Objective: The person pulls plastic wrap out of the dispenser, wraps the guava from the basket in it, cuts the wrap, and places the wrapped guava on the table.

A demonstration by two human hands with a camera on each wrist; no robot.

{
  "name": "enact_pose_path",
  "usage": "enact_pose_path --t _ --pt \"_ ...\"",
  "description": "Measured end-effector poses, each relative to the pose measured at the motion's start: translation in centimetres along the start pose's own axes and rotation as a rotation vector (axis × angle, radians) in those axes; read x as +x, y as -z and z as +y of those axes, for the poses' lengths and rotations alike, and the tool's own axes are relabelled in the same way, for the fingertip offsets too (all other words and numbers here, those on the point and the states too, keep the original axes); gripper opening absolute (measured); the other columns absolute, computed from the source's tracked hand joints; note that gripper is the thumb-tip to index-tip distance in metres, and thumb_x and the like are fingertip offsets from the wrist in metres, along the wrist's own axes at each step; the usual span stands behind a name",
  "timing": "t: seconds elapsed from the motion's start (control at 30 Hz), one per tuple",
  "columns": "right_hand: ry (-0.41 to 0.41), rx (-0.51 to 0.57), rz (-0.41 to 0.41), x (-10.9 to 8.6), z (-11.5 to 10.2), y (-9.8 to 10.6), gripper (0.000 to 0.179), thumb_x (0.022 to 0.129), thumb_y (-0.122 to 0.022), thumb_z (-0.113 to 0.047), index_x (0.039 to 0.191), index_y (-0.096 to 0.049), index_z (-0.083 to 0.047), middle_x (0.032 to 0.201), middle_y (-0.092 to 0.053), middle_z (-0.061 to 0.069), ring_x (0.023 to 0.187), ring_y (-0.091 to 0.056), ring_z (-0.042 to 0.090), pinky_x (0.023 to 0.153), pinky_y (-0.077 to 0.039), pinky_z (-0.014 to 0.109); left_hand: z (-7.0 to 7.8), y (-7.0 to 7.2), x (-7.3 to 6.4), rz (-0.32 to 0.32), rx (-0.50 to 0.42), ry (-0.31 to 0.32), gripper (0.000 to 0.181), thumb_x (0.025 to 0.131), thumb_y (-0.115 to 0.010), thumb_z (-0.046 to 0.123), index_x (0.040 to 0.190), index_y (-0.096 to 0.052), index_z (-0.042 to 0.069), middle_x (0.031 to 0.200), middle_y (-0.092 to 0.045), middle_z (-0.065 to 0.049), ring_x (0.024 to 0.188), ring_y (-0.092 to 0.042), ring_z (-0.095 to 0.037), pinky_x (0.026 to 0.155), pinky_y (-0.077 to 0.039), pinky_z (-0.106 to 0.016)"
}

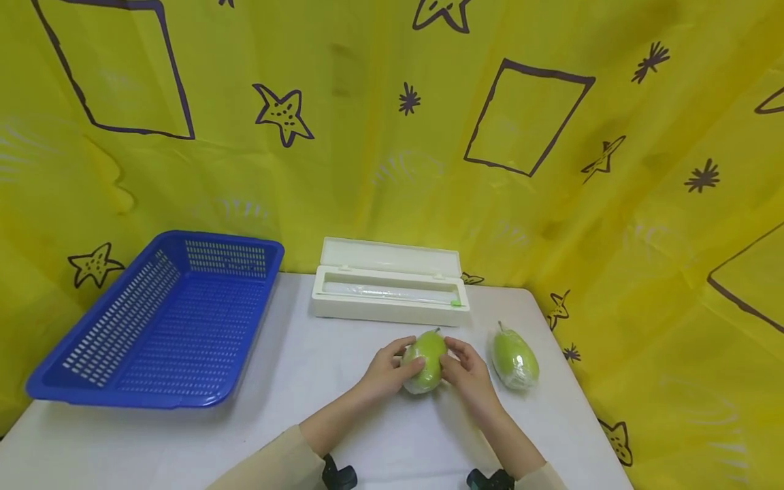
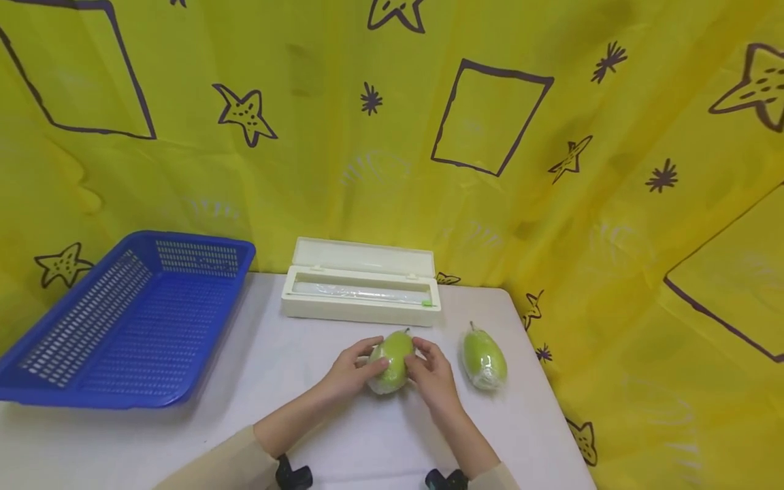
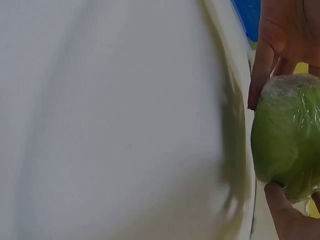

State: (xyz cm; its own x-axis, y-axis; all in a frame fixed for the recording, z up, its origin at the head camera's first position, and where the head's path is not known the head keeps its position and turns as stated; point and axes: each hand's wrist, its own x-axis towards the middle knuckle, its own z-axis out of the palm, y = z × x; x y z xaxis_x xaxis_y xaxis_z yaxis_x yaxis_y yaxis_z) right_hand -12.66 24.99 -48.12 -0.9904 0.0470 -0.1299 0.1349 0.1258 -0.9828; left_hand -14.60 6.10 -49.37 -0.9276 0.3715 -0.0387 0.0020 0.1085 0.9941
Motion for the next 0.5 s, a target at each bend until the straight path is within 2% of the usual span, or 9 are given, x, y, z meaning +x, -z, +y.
enact_pose_path --t 0.1,0.17,0.27,0.4,0.5 --pt "0.008 -0.079 -0.005 0.0 -0.6 1.3 0.051 0.099 -0.059 -0.013 0.146 -0.043 -0.002 0.152 -0.036 0.02 0.131 -0.05 0.034 0.09 -0.052 0.022 0.3 -1.7 0.7 0.034 -0.073 0.027 0.054 0.095 -0.063 0.019 0.145 -0.049 0.004 0.133 -0.052 -0.028 0.115 -0.059 -0.04 0.082 -0.059 -0.045" --pt "0.002 -0.128 -0.006 0.2 -0.9 2.2 0.053 0.098 -0.061 -0.014 0.146 -0.043 -0.003 0.151 -0.038 0.019 0.132 -0.049 0.036 0.092 -0.051 0.023 0.4 -2.8 1.1 0.034 -0.14 0.052 0.054 0.093 -0.062 0.015 0.144 -0.05 0.005 0.133 -0.052 -0.027 0.115 -0.058 -0.038 0.08 -0.06 -0.044" --pt "0.003 -0.233 0.001 0.4 -1.2 3.5 0.054 0.098 -0.061 -0.015 0.148 -0.041 -0.006 0.149 -0.041 0.019 0.133 -0.048 0.038 0.099 -0.05 0.032 0.5 -4.2 1.4 0.006 -0.241 0.099 0.056 0.091 -0.062 0.009 0.145 -0.048 0.004 0.132 -0.05 -0.025 0.114 -0.059 -0.038 0.081 -0.06 -0.045" --pt "0.041 -0.382 -0.001 0.7 -1.3 4.8 0.051 0.101 -0.057 -0.017 0.148 -0.041 -0.007 0.149 -0.042 0.021 0.134 -0.047 0.041 0.104 -0.047 0.048 0.7 -5.7 1.6 -0.033 -0.293 0.161 0.061 0.091 -0.062 0.009 0.149 -0.041 0.004 0.138 -0.046 -0.027 0.117 -0.058 -0.039 0.086 -0.059 -0.045" --pt "0.071 -0.458 -0.01 0.9 -1.4 5.2 0.044 0.103 -0.052 -0.017 0.145 -0.045 -0.007 0.148 -0.046 0.02 0.133 -0.048 0.041 0.104 -0.047 0.051 0.8 -6.5 1.9 -0.047 -0.317 0.188 0.066 0.091 -0.063 0.009 0.152 -0.036 0.004 0.141 -0.043 -0.028 0.117 -0.059 -0.038 0.088 -0.058 -0.042"
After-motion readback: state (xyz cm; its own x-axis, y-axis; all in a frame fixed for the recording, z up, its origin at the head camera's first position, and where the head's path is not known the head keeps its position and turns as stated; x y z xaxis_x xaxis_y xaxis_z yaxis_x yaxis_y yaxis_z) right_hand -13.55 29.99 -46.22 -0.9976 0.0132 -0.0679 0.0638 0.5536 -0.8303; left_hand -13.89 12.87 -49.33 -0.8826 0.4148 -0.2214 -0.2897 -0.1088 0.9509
